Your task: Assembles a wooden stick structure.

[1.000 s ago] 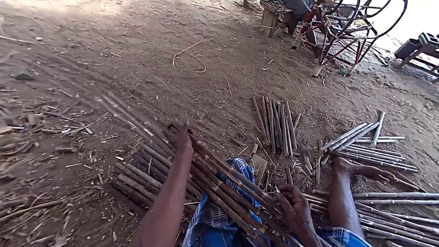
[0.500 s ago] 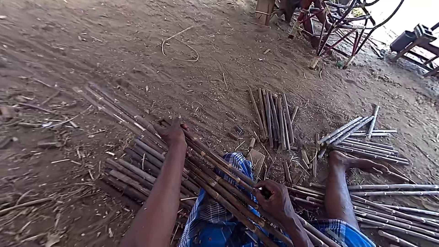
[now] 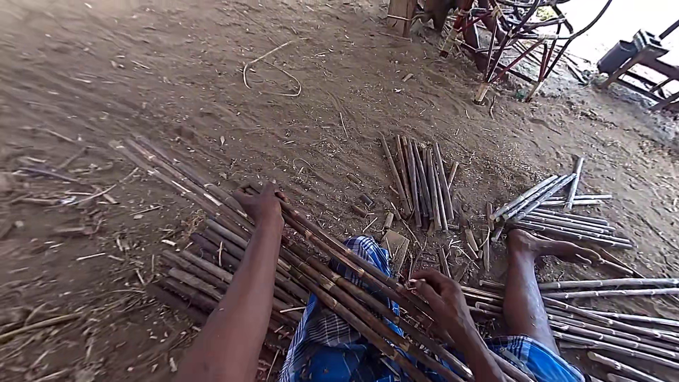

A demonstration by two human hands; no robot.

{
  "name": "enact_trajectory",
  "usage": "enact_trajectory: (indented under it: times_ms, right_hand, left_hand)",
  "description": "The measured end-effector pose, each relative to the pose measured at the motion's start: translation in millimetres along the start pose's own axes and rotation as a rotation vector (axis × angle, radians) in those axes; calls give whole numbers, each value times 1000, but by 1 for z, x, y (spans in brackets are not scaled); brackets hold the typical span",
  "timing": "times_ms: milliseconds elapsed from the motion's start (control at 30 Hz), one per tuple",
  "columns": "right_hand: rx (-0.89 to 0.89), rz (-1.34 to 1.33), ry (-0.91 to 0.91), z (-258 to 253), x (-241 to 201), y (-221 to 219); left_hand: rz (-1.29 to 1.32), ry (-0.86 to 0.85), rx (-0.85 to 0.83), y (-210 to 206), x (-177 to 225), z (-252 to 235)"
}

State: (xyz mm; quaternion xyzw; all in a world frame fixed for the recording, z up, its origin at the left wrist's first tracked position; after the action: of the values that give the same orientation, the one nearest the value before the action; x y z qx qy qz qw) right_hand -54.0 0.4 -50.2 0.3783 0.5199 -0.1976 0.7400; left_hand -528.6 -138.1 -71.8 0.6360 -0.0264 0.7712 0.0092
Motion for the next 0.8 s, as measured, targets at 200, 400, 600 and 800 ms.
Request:
enact_trajectory:
  times_ms: [200, 400, 600, 800]
  right_hand:
    - [72, 485, 278, 77, 20, 42]
    - [84, 447, 263, 81, 28, 46]
    - [68, 431, 263, 80, 28, 48]
    - [48, 352, 194, 77, 33, 58]
  left_hand:
    - [-200, 11, -24, 0, -16, -47]
    - [-858, -203, 36, -2, 30, -18]
    - [-887, -1069, -1333, -98, 39, 288]
    - [-1012, -1192, -1797, -98, -55, 368]
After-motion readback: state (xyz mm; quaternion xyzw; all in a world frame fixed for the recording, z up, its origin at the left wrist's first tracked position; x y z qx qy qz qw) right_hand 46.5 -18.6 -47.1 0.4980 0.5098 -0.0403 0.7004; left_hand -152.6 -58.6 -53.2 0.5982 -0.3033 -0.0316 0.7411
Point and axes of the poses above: each hand's wrist, its own z-axis away from the middle knuckle, its own y-axis out of the back of the hand, x = y × z, the point moved 10 cm from there along -z, towards the middle knuckle, and after that the axes turned 8 degrees about -z, right-handed, at the moved point
